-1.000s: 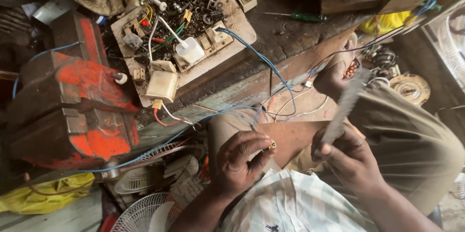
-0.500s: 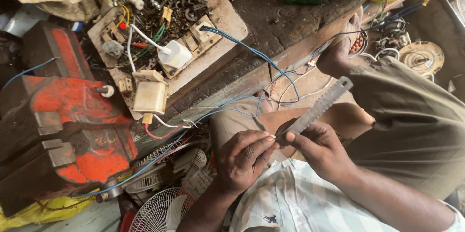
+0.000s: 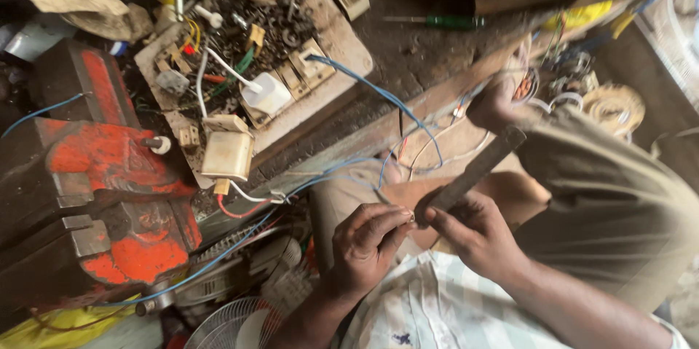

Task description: The person sits at a cluttered workbench repairing an electrical switch socket. They file a metal plate with a flat file, pry open and disassemble the white switch body by hand, work on its internal parts, tighten components with a screwdriver, and finally handle a blue electrical wire.

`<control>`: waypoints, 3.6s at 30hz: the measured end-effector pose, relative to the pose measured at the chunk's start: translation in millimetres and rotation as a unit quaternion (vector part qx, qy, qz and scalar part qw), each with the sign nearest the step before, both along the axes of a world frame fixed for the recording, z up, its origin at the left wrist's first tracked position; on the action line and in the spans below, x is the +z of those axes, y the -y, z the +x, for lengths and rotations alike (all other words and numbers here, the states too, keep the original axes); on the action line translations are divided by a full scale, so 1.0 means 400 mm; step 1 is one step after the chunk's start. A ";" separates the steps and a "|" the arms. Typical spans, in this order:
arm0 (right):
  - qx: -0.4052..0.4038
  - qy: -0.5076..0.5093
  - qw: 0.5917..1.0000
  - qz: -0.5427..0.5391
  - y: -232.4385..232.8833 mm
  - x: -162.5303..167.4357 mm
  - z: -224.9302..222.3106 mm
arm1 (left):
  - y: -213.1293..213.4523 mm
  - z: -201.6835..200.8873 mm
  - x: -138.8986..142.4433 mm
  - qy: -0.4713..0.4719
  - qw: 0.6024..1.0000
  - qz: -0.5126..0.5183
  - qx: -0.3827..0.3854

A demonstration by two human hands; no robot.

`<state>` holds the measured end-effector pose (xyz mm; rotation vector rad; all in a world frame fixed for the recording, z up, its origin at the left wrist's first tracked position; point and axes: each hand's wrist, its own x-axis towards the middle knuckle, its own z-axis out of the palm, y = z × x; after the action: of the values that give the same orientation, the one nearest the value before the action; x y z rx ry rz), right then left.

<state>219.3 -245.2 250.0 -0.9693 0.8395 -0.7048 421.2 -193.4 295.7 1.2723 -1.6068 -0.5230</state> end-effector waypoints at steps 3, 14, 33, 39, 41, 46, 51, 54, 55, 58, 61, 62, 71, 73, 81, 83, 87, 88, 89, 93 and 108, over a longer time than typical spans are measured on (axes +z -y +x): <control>0.048 -0.092 0.993 -0.064 0.063 0.037 -0.002 | 0.003 0.022 -0.009 -0.045 0.999 0.020 0.021; 0.019 -0.449 0.786 -0.424 0.644 0.363 0.253 | 0.074 0.131 0.016 -0.040 0.999 0.005 0.011; 0.006 -0.504 0.653 -0.566 0.862 0.289 0.595 | 0.188 0.369 -0.180 -0.144 0.989 0.039 -0.012; 0.136 -0.466 0.670 -0.562 0.827 0.256 0.642 | 0.189 0.389 -0.189 -0.159 0.986 0.058 0.001; 0.143 -0.467 0.641 -0.592 0.823 0.243 0.655 | 0.180 0.391 -0.193 -0.161 0.986 0.053 0.000; 0.136 -0.501 0.617 -0.591 0.818 0.203 0.678 | 0.160 0.406 -0.210 -0.184 0.981 0.070 -0.005; 0.062 -0.439 0.621 -0.646 0.802 0.187 0.671 | 0.140 0.407 -0.229 -0.162 0.985 0.059 0.005; 0.028 -0.434 0.628 -0.645 0.779 0.214 0.648 | 0.133 0.398 -0.232 -0.180 0.982 0.059 -0.002; 0.009 -0.416 0.632 -0.654 0.766 0.227 0.637 | 0.129 0.396 -0.230 -0.179 0.983 0.050 -0.005; -0.035 -0.375 0.655 -0.655 0.706 0.268 0.591 | 0.112 0.392 -0.206 -0.175 0.984 0.027 -0.008; -0.042 -0.350 0.686 -0.637 0.595 0.302 0.512 | 0.092 0.380 -0.159 -0.186 0.982 0.026 -0.010; -0.036 -0.336 0.686 -0.645 0.545 0.311 0.478 | 0.083 0.374 -0.136 -0.200 0.979 0.040 -0.016; -0.008 -0.274 0.748 -0.604 0.061 0.324 0.230 | -0.090 0.258 0.064 -0.194 0.980 0.024 -0.026; -0.001 -0.265 0.757 -0.597 -0.011 0.325 0.192 | -0.121 0.235 0.096 -0.198 0.979 0.006 -0.045; 0.045 -0.270 0.782 -0.560 -0.182 0.365 0.090 | -0.221 0.159 0.183 -0.150 0.974 0.015 -0.168; 0.057 -0.263 0.787 -0.555 -0.200 0.371 0.077 | -0.240 0.143 0.186 -0.152 0.969 0.043 -0.189; 0.063 -0.245 0.799 -0.545 -0.230 0.375 0.064 | -0.281 0.123 0.183 -0.146 0.969 0.053 -0.192; 0.059 -0.243 0.801 -0.544 -0.236 0.376 0.062 | -0.289 0.117 0.182 -0.155 0.968 0.058 -0.190; 0.054 -0.241 0.802 -0.543 -0.240 0.377 0.059 | -0.293 0.112 0.181 -0.164 0.966 0.061 -0.188; 0.048 -0.242 0.804 -0.541 -0.246 0.377 0.042 | -0.300 0.080 0.182 -0.220 0.956 0.068 -0.184; 0.003 -0.022 0.971 -0.236 -0.331 0.226 0.022 | -0.263 0.040 0.164 -0.301 0.949 -0.015 -0.094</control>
<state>228.1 -112.6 340.4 -1.4169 0.7177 -0.9030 437.0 -88.2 361.2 0.8241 -1.2090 -0.9042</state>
